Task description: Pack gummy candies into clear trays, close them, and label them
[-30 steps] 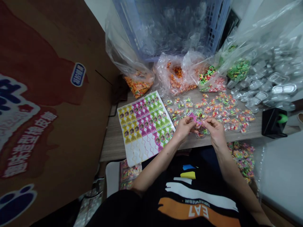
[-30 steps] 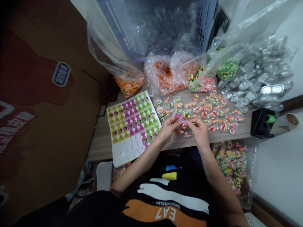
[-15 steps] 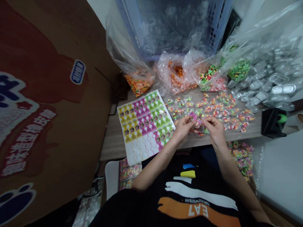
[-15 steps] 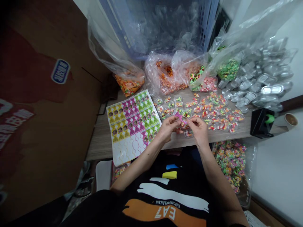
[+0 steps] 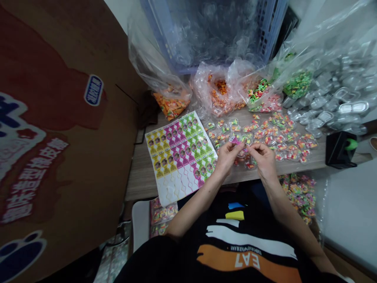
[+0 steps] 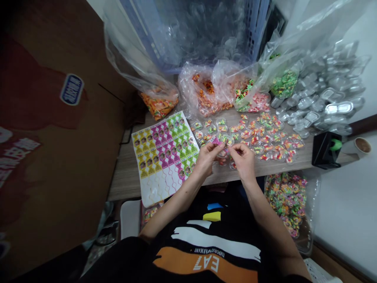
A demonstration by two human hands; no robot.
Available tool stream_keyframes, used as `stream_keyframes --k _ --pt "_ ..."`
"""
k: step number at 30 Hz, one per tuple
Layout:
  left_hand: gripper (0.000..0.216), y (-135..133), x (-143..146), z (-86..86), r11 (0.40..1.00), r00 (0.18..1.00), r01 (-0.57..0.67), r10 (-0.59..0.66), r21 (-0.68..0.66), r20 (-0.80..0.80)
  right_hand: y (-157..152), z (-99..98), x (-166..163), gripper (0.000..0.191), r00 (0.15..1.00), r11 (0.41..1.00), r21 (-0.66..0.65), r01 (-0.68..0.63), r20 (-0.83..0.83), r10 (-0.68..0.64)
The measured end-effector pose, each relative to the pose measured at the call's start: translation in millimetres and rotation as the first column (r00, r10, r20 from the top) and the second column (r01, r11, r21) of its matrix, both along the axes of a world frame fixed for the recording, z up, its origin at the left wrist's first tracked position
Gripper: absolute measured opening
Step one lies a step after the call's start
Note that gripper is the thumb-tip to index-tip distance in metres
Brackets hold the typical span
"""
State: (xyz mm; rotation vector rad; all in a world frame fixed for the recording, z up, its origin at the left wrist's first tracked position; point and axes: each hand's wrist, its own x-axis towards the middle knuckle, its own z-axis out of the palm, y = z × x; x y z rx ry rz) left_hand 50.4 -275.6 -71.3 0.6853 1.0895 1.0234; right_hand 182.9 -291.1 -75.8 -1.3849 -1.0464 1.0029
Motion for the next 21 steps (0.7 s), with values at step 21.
stream_keyframes --k 21 --pt "0.049 -1.6 -9.9 8.5 0.993 0.993 -0.116 0.116 0.027 0.008 -0.6 10.2 3.6 0.037 0.974 0.992 -0.063 -0.107 -0.207 0.092"
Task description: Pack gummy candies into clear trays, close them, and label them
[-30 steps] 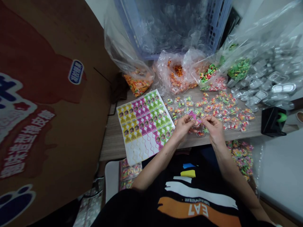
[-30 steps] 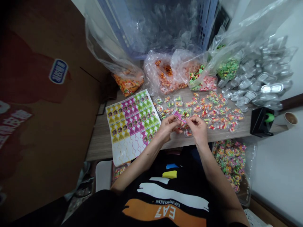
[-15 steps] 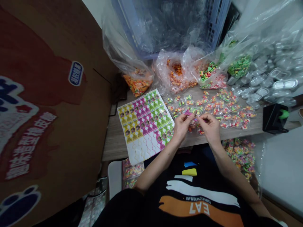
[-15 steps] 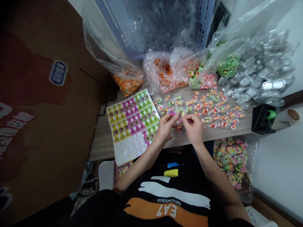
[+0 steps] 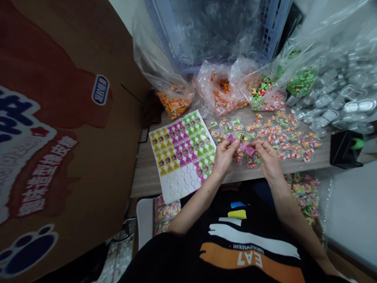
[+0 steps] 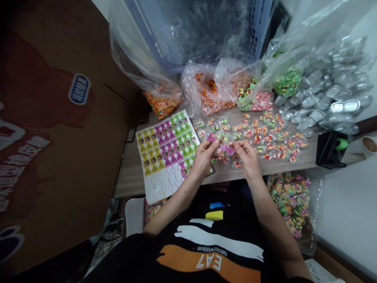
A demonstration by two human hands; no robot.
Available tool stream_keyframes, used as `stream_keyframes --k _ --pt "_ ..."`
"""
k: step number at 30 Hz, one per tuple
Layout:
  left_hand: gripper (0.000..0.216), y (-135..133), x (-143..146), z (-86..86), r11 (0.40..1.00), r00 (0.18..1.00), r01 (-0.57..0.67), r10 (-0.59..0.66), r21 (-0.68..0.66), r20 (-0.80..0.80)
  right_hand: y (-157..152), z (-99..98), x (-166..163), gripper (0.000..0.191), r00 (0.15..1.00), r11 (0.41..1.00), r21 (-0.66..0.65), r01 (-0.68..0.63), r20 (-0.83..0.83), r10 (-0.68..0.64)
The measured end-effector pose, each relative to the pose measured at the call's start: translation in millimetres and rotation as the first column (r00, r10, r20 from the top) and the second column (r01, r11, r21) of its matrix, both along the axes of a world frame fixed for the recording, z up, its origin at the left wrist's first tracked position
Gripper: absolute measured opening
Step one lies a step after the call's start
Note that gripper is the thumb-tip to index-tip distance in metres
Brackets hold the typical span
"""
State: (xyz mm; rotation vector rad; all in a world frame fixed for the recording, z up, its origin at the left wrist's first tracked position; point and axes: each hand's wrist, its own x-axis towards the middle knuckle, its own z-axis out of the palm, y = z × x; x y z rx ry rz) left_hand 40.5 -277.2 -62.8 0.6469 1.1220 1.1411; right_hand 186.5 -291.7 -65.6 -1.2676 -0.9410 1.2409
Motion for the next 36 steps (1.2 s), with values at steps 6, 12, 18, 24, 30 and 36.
stream_keyframes --k 6,12,18,24,30,36 --pt "0.047 -8.0 -1.2 -6.1 0.984 0.976 0.177 -0.172 0.022 -0.130 7.1 8.5 -9.4 0.038 0.996 0.992 -0.100 -0.081 -0.051 0.076" --pt "0.044 -29.4 -18.8 0.4 0.783 0.687 0.305 0.214 0.543 -0.694 8.5 -2.9 -7.0 0.040 0.991 0.988 -0.129 0.088 -0.093 -0.100" --pt "0.034 -17.3 -25.8 -15.9 0.468 0.462 0.645 0.391 0.604 -0.796 4.8 -12.2 -14.0 0.032 0.979 0.991 -0.132 0.028 -0.195 -0.054" --pt "0.016 -11.9 -32.1 -5.3 0.714 0.709 0.460 0.063 0.529 -0.702 -2.1 -4.3 16.8 0.028 0.965 0.994 0.091 -0.056 0.261 0.030" --pt "0.024 -16.9 -28.9 -0.4 0.907 0.918 0.372 -0.328 0.199 -0.222 -7.0 -2.9 11.8 0.020 0.909 0.907 0.212 -0.363 0.296 0.295" --pt "0.034 -17.0 -32.1 -3.0 0.929 0.931 0.363 -0.359 -0.071 0.066 -19.2 -14.1 -1.1 0.023 0.898 0.896 0.291 -0.335 0.387 0.210"
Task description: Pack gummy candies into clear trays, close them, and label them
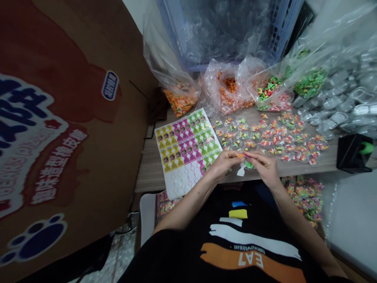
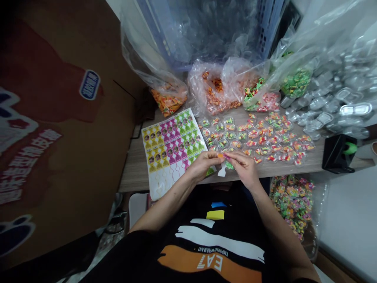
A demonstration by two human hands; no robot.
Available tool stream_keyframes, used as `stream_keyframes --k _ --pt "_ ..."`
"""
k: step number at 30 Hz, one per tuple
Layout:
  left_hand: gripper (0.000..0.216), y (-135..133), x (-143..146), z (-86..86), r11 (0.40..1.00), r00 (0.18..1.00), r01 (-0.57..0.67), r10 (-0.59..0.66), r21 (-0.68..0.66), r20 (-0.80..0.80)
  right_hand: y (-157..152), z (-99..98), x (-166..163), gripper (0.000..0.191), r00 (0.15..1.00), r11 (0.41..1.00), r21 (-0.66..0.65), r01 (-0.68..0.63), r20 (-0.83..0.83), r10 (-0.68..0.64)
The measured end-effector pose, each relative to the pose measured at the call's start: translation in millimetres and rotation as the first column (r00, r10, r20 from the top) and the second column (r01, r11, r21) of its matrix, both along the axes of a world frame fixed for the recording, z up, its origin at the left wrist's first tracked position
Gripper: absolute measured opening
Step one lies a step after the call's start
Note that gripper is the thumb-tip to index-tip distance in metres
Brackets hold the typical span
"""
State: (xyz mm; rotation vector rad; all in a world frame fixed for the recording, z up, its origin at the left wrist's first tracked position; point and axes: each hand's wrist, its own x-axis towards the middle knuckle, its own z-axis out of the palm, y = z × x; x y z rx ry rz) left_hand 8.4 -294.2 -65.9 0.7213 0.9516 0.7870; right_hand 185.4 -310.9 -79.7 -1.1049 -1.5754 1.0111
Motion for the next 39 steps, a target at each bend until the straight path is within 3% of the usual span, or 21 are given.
stream_keyframes --k 4,7,15,21,27,31,36,39 --pt "0.031 1.1 -5.3 -4.8 0.993 0.997 0.035 -0.026 -0.112 0.079 -6.2 3.1 8.6 0.031 0.980 0.982 0.160 -0.101 0.186 0.071" --pt "0.027 1.4 -7.3 -11.0 0.978 0.991 0.065 -0.041 -0.198 0.124 -10.0 0.3 17.7 0.036 0.947 0.960 0.208 -0.188 0.296 0.122" --pt "0.013 4.3 -4.1 -15.5 0.955 0.991 0.063 -0.025 -0.290 0.133 -12.0 -0.9 26.0 0.037 0.942 0.950 0.236 -0.206 0.311 0.127" --pt "0.010 2.6 -4.7 -15.1 0.933 0.985 0.036 0.027 -0.358 0.169 -9.7 4.2 36.2 0.042 0.868 0.916 0.227 -0.330 0.455 0.200" --pt "0.009 -0.1 -2.8 -15.6 0.916 0.980 0.093 -0.016 -0.390 0.197 -11.4 5.4 47.0 0.047 0.806 0.885 0.195 -0.424 0.527 0.270" --pt "0.011 -1.0 -0.6 -19.5 0.901 0.981 0.107 -0.026 -0.420 0.194 -12.8 7.6 50.6 0.050 0.775 0.874 0.158 -0.459 0.552 0.307" --pt "0.013 -3.4 1.6 -26.4 0.864 0.971 0.134 -0.018 -0.485 0.237 -14.8 10.6 53.9 0.068 0.718 0.867 0.093 -0.490 0.608 0.340" --pt "0.011 -5.7 5.6 -29.6 0.832 0.968 0.155 -0.021 -0.532 0.250 -17.1 5.7 52.9 0.060 0.724 0.882 0.074 -0.466 0.604 0.332"
